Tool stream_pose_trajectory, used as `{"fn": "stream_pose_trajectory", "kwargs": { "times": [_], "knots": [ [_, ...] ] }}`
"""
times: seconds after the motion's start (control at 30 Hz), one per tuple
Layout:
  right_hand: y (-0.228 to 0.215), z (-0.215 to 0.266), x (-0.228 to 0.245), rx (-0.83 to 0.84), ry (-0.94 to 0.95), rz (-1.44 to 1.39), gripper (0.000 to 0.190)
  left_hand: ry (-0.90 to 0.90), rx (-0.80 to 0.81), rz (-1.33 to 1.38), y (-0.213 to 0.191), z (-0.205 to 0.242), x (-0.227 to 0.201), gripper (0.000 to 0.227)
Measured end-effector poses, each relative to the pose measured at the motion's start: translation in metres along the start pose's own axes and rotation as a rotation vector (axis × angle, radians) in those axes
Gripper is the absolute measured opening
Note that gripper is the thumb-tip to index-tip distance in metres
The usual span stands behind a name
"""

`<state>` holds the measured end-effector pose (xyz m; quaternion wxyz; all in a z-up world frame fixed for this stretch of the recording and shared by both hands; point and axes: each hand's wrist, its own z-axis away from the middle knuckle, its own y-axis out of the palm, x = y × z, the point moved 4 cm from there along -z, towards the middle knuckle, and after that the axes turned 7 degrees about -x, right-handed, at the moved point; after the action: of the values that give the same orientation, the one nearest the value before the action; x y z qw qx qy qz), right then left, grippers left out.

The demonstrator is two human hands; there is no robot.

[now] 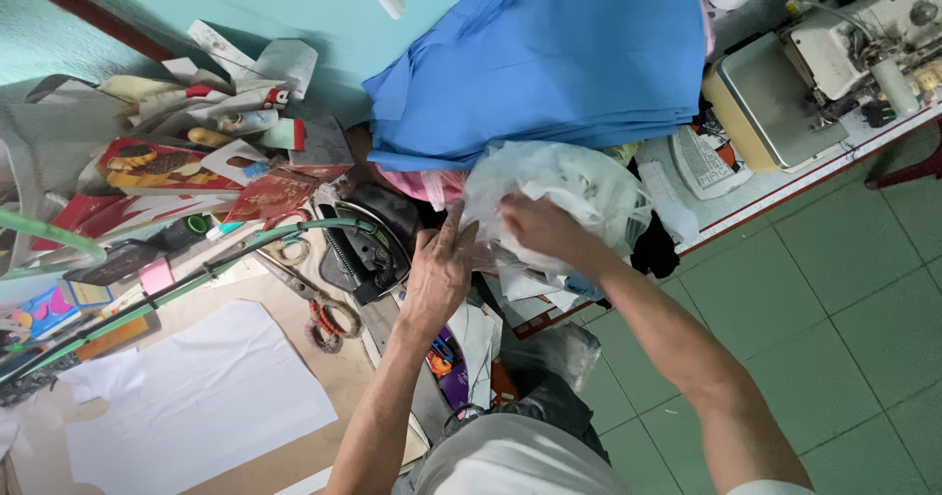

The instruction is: The person irons a white fabric piece on a work table using a steam iron. They repeatedly place and smooth white strips onto the fabric, ironing each strip in place. The person also briefly handles a plastic bag containing white material and uses scissors to trim a strip.

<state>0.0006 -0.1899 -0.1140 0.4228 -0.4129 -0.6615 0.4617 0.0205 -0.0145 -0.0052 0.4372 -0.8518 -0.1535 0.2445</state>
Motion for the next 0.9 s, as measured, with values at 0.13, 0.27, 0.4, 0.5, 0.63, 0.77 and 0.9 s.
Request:
{"fn": "stream_pose_trajectory", "kwargs": {
  "times": [0.13, 0.27, 0.4, 0.5, 0.63, 0.77, 0.9],
  "knots": [
    [-0.186, -0.053, 0.058, 0.836, 0.901, -0.495, 0.056, -0.016, 0.010, -0.032, -0.014, -0.020, -0.016, 0.032],
    [-0.086, 0.003, 0.023, 0.590, 0.825, -0.469, 0.047, -0.035, -0.009, -0.090, -0.008, -0.009, -0.004, 0.031],
    [-0.064, 0.023, -0.024, 0.079, 0.616, -0.609, 0.024, -0.048, -0.025, -0.044, -0.013, -0.012, -0.002, 0.029],
    [-0.105, 0.018, -0.033, -0.126, 0.596, -0.891, 0.015, -0.056, -0.031, -0.030, -0.006, -0.010, -0.001, 0.027],
    [-0.145, 0.015, -0.021, -0.339, 0.698, -1.227, 0.017, -0.055, -0.029, -0.012, -0.007, -0.018, -0.011, 0.029],
    [-0.132, 0.030, -0.027, -0.198, 0.748, -0.954, 0.013, -0.047, -0.040, -0.013, -0.004, -0.014, -0.013, 0.034],
    [-0.139, 0.042, -0.016, -0.203, 0.685, -0.802, 0.016, -0.054, -0.055, -0.019, -0.010, -0.014, -0.015, 0.031]
  ]
}}
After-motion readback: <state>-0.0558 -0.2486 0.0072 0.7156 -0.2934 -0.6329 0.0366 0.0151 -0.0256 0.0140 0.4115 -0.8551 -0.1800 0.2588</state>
